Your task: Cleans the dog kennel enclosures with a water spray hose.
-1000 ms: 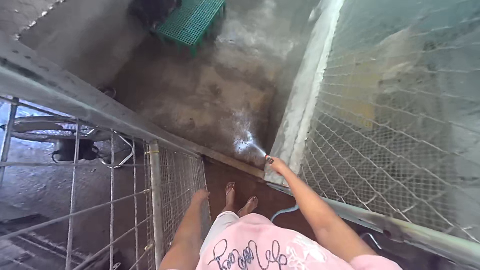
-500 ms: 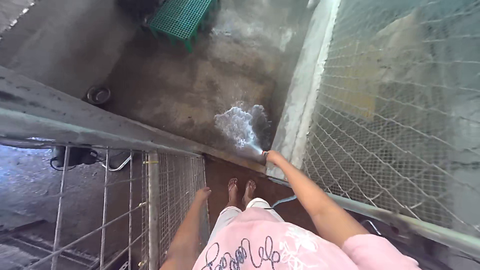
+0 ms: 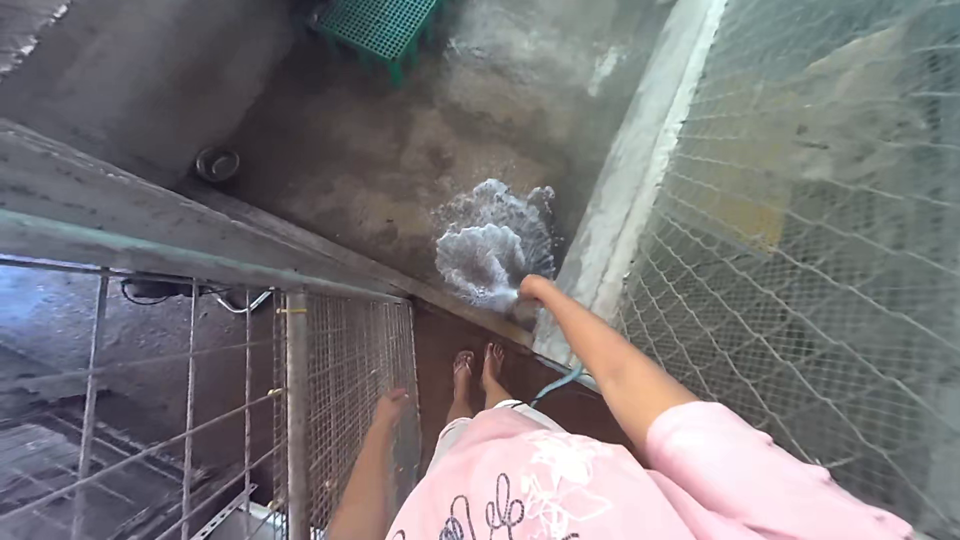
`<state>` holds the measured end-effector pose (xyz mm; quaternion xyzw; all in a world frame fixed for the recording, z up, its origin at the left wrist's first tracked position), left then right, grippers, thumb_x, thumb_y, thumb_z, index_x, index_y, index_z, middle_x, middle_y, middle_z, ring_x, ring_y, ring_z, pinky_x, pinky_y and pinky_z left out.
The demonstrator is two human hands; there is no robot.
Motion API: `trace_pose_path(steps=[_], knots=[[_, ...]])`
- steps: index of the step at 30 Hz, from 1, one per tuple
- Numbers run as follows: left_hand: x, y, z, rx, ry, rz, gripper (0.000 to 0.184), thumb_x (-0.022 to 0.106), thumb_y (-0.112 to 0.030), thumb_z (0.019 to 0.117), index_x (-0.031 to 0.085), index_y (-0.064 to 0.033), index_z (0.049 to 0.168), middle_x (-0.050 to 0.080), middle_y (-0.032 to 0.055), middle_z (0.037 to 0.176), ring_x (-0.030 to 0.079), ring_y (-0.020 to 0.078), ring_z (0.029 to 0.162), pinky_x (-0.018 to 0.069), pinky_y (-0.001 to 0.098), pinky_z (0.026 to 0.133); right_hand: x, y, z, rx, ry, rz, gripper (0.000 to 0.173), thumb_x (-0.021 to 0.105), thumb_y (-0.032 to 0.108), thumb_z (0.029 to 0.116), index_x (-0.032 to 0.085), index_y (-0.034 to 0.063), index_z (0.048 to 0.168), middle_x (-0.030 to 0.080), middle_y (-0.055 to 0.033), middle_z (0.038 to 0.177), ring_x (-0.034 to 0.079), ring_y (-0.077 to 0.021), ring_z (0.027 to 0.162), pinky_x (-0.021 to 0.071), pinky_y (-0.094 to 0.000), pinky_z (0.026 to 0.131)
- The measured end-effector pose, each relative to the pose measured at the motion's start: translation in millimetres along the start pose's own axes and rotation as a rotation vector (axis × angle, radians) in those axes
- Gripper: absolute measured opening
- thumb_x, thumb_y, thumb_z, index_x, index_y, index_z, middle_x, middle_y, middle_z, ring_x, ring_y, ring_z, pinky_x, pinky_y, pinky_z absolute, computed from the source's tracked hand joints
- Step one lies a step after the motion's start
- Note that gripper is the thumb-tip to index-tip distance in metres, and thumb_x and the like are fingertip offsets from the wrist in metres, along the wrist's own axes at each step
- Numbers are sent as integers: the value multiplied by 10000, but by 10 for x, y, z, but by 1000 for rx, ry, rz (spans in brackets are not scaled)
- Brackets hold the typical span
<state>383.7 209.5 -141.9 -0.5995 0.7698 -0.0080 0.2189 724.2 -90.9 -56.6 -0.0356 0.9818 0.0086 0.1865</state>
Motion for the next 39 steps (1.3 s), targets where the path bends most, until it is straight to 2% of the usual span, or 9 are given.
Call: trace_pose_path(steps=[3,6,10,14,20,27,29,34,39], knots=[[36,29,-40,-1,-7,-1,368,544,-182,1072,581,-29,1404,586,223,1419,541,368,1346,405,530,1128,115,-262,101,0,35,-91,423,613,142,1013,570,-131,1333,515,-304,1464,484,-429,1391,384,-602,1122],[154,-120,-85,32,18,33,388,565,-174,1059,572,-21,1415,596,226,1408,555,352,1339,409,502,1138,160,-324,98,10,63,-128,438,579,170,1035,554,-138,1345,500,-306,1478,470,-421,1406,379,-582,1132],[269,-203,-39,47,38,66,391,548,-198,1067,573,-38,1423,603,216,1406,552,350,1347,398,509,1148,51,35,11,-80,8,68,481,489,315,1087,581,-75,1352,546,-278,1436,533,-387,1344,414,-565,1099],[322,-246,-42,48,42,77,393,551,-199,1066,571,-35,1422,598,224,1408,552,357,1345,399,515,1145,-40,397,45,-266,-92,150,446,525,219,1064,537,-1,1452,531,-277,1469,496,-424,1387,378,-613,1135],[402,-291,-91,73,68,100,401,563,-216,1058,580,-38,1417,603,220,1404,556,358,1341,407,533,1142,20,215,-57,-195,-69,74,428,501,253,1075,572,-28,1390,543,-273,1449,526,-404,1357,410,-594,1105],[471,-308,-52,95,101,189,404,540,-239,1070,576,-58,1430,597,200,1423,545,350,1359,394,540,1152,-25,932,-162,-402,-143,223,464,514,217,1073,475,91,1518,564,-259,1426,573,-415,1292,455,-595,1053],[447,-346,-93,93,103,191,403,527,-226,1075,566,-54,1437,596,209,1418,550,352,1350,399,531,1146,-63,994,-187,-411,-184,256,471,511,204,1070,469,102,1528,570,-251,1434,561,-409,1323,436,-596,1092],[392,-372,-119,75,100,202,397,521,-212,1075,565,-43,1432,592,222,1416,549,355,1349,398,525,1147,58,820,-195,-328,-134,182,466,501,216,1070,468,75,1513,565,-257,1423,585,-409,1276,465,-587,1038],[443,-298,-76,75,105,237,401,541,-238,1066,581,-67,1427,613,205,1397,562,353,1336,409,539,1137,420,358,-61,-227,-92,209,469,537,233,1057,511,19,1473,540,-261,1461,536,-409,1350,421,-592,1107]])
Point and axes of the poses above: each hand's wrist, its own z-axis towards the middle knuckle, its own x-axis out of the palm, y = z × x, the point moved 9 cm from there along z, towards the middle knuckle
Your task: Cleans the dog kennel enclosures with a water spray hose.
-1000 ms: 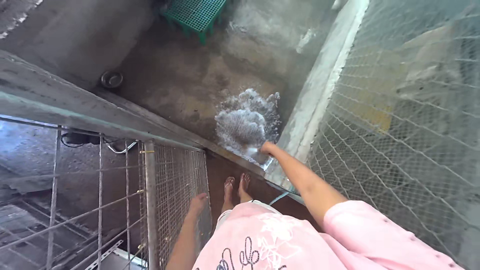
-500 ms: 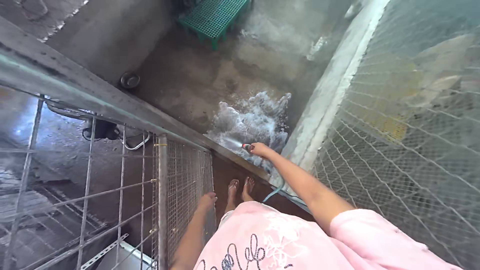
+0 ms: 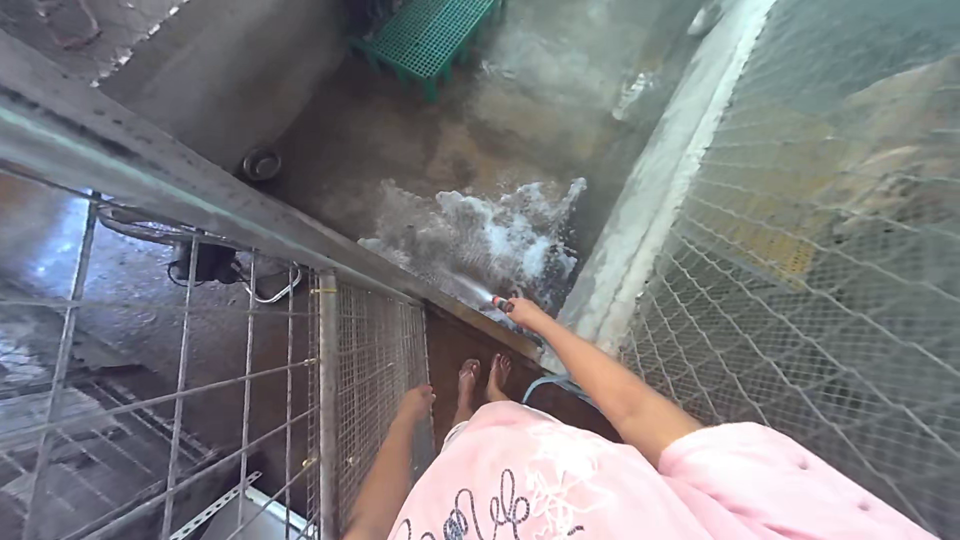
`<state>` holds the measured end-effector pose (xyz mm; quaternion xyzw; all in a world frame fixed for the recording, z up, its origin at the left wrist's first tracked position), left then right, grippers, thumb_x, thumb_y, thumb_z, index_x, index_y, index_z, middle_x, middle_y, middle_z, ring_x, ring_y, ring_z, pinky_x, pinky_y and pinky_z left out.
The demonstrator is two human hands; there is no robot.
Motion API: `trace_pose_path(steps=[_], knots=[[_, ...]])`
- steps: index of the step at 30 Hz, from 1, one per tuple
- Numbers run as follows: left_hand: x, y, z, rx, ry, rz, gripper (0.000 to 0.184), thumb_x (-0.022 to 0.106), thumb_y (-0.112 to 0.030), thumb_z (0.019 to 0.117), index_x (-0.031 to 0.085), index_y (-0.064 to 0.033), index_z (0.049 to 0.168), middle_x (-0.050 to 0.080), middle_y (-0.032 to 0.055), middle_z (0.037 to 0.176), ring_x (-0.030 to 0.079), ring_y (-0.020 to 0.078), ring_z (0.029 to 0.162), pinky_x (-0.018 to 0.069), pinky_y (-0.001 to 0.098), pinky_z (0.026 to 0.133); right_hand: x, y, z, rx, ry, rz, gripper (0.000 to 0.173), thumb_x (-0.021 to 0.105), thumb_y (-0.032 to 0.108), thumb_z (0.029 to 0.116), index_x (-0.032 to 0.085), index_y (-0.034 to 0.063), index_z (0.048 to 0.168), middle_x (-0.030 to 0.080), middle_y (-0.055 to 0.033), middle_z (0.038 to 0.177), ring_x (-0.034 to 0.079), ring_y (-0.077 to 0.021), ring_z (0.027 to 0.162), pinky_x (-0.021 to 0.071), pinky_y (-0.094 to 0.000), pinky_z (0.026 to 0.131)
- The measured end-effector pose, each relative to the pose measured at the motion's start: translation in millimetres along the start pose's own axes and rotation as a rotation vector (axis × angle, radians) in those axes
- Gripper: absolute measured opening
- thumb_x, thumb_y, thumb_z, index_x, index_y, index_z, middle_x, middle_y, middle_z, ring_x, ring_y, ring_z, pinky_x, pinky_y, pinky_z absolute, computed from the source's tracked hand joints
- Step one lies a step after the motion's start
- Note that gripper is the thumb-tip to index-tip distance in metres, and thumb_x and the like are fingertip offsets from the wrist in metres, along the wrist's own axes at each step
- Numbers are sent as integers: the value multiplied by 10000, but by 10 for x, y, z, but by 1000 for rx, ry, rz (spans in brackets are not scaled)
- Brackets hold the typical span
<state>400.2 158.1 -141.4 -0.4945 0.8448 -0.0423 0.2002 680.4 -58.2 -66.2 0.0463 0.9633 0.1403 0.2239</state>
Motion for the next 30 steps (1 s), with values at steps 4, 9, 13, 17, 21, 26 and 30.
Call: trace_pose_path(steps=[4,9,13,17,21,26,30], knots=[[0,-35,6,-3,2,20,405,539,-261,1067,583,-89,1430,612,187,1408,557,348,1345,407,541,1139,221,-757,-144,217,60,-12,489,482,323,1083,570,-64,1369,552,-274,1437,548,-393,1339,437,-574,1094],[-6,-140,-35,29,19,2,411,524,-238,1075,562,-51,1439,596,211,1416,565,349,1332,424,521,1126,249,-1243,-439,371,111,-39,417,486,163,1067,538,-113,1376,518,-284,1469,526,-386,1362,428,-543,1106],[-23,-149,-9,31,20,-12,402,529,-220,1075,564,-45,1436,582,210,1436,531,345,1371,387,514,1158,233,-1121,-367,292,-23,104,450,492,237,1080,523,-45,1430,534,-269,1464,539,-394,1354,439,-562,1100],[-60,-111,24,39,11,-81,392,544,-193,1070,565,-18,1421,581,229,1425,542,350,1355,400,503,1146,208,-630,-285,86,-134,228,490,567,205,1046,483,102,1518,562,-251,1443,579,-407,1301,459,-582,1072],[-148,-40,95,29,-14,-49,381,543,-222,1070,591,-56,1410,600,215,1411,549,360,1347,396,535,1142,171,-734,-329,123,-191,398,567,571,193,1049,395,138,1586,568,-262,1409,645,-398,1150,525,-550,952],[-236,-15,120,37,-50,-74,370,558,-208,1062,603,-47,1392,621,216,1377,573,361,1313,414,534,1122,-30,-1323,-536,334,-341,545,547,548,168,1053,388,80,1568,577,-272,1386,649,-396,1157,529,-543,960],[-261,-6,119,37,-50,-71,375,555,-213,1065,598,-39,1394,612,224,1386,567,364,1318,409,529,1125,-121,-1194,-540,288,-365,475,583,564,152,1041,371,98,1588,555,-253,1453,583,-404,1304,471,-556,1073]])
Point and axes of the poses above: each hand's wrist, its own z-axis towards the middle knuckle, its own x-axis out of the palm, y = z × x, the point moved 9 cm from there along z, towards the middle knuckle
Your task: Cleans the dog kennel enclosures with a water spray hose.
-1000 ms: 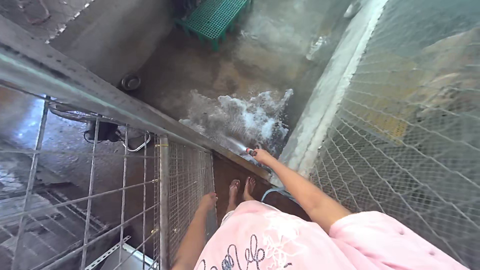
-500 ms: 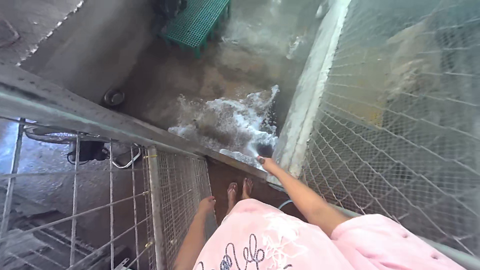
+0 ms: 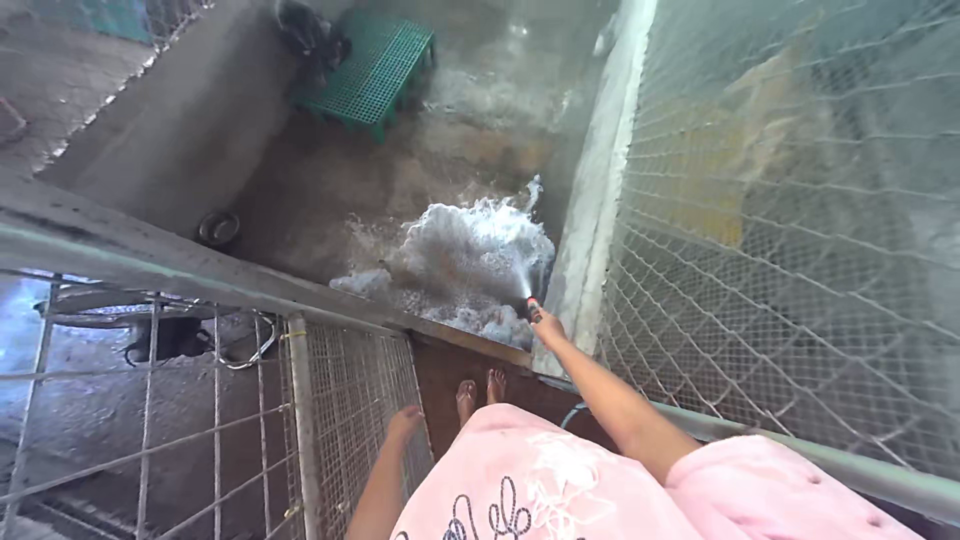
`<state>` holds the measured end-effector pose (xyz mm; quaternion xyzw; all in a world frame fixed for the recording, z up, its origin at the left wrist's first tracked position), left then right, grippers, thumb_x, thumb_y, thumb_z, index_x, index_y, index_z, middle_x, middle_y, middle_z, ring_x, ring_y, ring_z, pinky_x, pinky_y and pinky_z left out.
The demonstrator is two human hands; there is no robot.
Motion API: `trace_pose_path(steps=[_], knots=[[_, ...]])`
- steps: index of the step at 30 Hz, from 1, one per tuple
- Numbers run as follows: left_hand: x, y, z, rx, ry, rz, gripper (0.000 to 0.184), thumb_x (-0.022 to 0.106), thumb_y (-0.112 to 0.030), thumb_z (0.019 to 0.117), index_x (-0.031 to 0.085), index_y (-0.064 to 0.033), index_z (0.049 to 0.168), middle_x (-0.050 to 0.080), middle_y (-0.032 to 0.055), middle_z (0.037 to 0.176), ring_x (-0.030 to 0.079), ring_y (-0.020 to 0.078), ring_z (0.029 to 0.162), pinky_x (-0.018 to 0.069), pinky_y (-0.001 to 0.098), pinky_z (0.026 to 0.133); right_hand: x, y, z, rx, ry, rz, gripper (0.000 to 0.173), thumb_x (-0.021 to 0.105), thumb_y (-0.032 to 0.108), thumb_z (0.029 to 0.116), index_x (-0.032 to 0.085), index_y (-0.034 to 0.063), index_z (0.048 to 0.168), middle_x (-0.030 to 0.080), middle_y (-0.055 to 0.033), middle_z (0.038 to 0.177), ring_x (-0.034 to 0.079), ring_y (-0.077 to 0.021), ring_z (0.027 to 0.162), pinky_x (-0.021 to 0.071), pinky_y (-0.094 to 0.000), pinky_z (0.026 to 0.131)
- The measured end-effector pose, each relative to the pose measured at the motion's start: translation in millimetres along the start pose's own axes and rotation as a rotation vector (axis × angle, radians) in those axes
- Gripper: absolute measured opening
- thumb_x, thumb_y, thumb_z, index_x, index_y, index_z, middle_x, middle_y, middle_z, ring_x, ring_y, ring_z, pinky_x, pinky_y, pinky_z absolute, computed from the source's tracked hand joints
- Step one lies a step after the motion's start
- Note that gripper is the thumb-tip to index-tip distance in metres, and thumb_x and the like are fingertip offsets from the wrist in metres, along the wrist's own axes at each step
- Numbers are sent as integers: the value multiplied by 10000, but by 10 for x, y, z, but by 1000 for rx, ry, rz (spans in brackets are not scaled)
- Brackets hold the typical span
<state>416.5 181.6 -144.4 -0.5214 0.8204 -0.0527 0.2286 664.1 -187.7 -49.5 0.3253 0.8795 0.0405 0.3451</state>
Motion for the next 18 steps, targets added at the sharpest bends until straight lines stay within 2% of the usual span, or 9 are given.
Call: trace_pose_path(steps=[2,6,12,15,18], knots=[[-1,4,-20,-3,3,-1,380,556,-207,1065,589,-36,1403,600,231,1400,553,367,1335,401,529,1132,187,223,-63,-112,49,-43,572,577,148,1033,401,108,1576,550,-253,1462,555,-412,1338,441,-574,1105],[-16,23,-16,4,-5,13,381,561,-209,1064,592,-29,1398,599,232,1402,550,371,1340,401,530,1134,430,655,-307,-254,135,-78,615,560,189,1056,327,131,1622,523,-221,1509,522,-380,1383,405,-543,1149],[10,48,53,0,-9,73,394,559,-246,1065,595,-53,1406,605,211,1409,548,362,1350,396,543,1144,13,746,-161,-198,-31,46,618,537,191,1067,293,116,1630,549,-226,1482,549,-377,1360,421,-527,1140],[33,11,51,3,1,77,386,545,-244,1071,597,-62,1406,606,205,1409,552,354,1348,398,540,1142,-8,859,-170,-235,6,24,621,535,217,1075,282,126,1635,512,-229,1513,550,-381,1349,430,-530,1122],[39,-45,5,16,4,60,388,539,-236,1074,589,-52,1412,597,206,1421,542,351,1360,390,530,1153,-30,930,-208,-263,-18,74,613,545,206,1069,306,126,1628,534,-233,1492,563,-386,1333,437,-532,1114]])
Point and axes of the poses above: each hand's wrist, its own z-axis towards the middle knuckle, its own x-axis out of the palm, y = z × x, the point moved 9 cm from there along z, towards the middle knuckle
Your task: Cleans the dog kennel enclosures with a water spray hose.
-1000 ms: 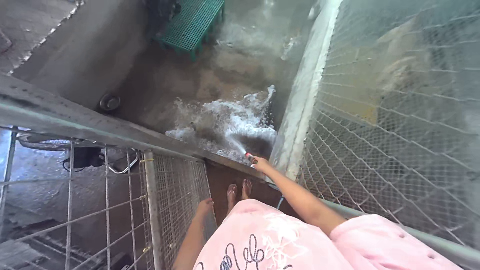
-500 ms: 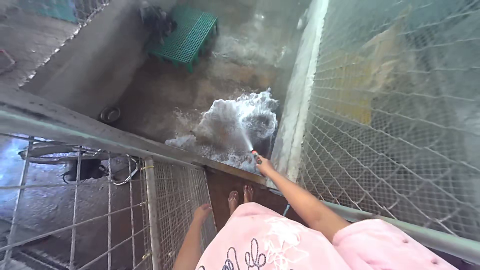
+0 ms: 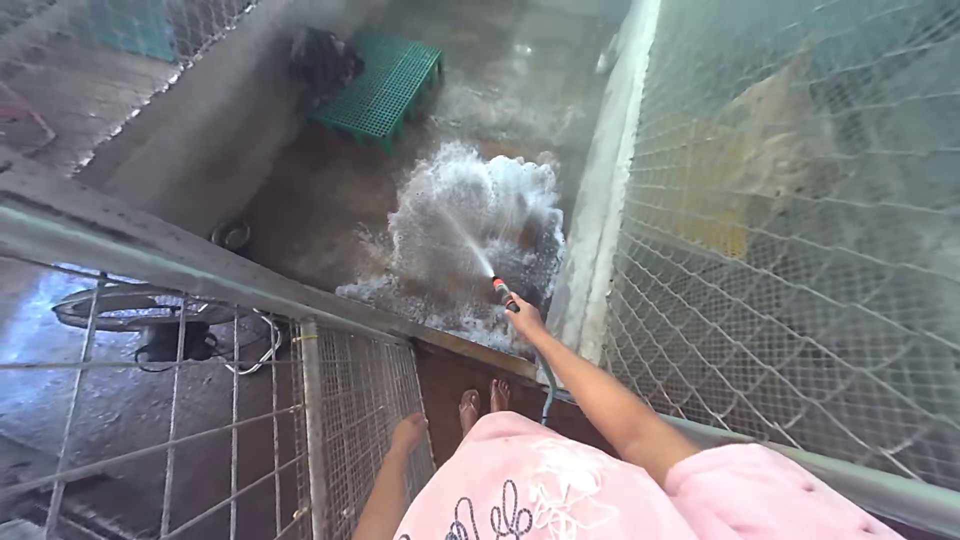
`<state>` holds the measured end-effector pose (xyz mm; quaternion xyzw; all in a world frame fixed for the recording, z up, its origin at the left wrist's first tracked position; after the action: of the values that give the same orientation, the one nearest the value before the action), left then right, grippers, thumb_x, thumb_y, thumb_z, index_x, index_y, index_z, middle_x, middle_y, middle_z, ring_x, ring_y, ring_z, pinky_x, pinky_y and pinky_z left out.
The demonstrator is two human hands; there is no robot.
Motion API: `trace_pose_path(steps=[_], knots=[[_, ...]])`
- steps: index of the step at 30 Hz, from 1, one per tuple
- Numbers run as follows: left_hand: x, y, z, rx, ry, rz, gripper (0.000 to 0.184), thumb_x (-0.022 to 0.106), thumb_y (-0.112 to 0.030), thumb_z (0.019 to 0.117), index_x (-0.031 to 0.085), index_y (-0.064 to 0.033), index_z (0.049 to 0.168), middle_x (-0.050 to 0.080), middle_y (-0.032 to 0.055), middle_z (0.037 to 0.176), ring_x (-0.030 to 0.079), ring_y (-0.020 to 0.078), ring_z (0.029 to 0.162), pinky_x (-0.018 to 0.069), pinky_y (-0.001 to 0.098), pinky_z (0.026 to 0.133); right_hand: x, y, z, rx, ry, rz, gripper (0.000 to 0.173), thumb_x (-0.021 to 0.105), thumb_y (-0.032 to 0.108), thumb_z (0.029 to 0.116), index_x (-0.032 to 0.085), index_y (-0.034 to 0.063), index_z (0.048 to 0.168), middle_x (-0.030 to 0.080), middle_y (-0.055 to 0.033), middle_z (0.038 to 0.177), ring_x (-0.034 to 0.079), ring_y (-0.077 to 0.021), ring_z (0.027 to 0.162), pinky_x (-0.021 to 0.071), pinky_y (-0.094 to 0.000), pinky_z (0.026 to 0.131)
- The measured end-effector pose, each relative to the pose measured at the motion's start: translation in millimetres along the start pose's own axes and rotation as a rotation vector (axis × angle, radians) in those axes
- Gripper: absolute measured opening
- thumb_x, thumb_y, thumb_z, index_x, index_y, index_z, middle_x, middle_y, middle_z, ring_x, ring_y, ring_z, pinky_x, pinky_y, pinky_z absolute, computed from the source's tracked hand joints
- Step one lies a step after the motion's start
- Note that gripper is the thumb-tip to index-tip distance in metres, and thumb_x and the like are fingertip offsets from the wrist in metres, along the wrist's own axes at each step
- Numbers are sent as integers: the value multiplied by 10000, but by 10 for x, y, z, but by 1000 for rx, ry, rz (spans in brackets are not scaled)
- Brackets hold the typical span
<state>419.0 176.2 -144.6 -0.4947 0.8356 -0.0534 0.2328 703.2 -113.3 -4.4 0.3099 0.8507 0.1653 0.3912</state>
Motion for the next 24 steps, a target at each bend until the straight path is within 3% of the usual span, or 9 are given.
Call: trace_pose_path(steps=[3,11,15,19,24], knots=[[-6,-8,-8,6,-8,-25,385,546,-224,1071,591,-38,1405,594,204,1426,537,343,1367,385,516,1161,-39,-37,4,19,-31,32,614,539,202,1074,293,112,1629,549,-230,1478,590,-374,1303,457,-515,1096],[-24,56,16,8,-4,20,372,541,-235,1073,610,-58,1393,606,205,1410,542,352,1360,385,528,1153,-418,-735,117,221,-196,256,615,544,218,1075,292,116,1627,600,-271,1323,676,-361,956,557,-497,832],[-31,62,10,16,3,43,372,536,-233,1076,608,-65,1399,604,199,1416,535,351,1367,377,526,1160,-658,-774,95,264,-261,276,619,537,212,1078,276,122,1633,599,-256,1328,671,-335,931,554,-461,809],[-17,81,23,25,1,45,384,550,-249,1069,607,-50,1393,616,207,1396,555,355,1345,393,536,1148,-644,-406,86,124,-219,183,625,545,215,1074,281,115,1632,584,-255,1398,676,-359,1066,538,-496,919],[-20,119,87,15,-11,22,379,553,-248,1066,612,-58,1389,625,205,1384,566,356,1331,408,544,1133,-610,-151,93,39,-208,193,607,532,218,1082,292,121,1630,608,-248,1359,681,-342,1003,544,-477,879]])
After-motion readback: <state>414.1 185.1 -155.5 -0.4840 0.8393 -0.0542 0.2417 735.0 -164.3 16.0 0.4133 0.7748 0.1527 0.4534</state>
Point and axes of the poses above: each hand's wrist, its own z-axis towards the middle knuckle, its own x-axis out of the palm, y = z × x, the point moved 9 cm from there along z, towards the middle knuckle
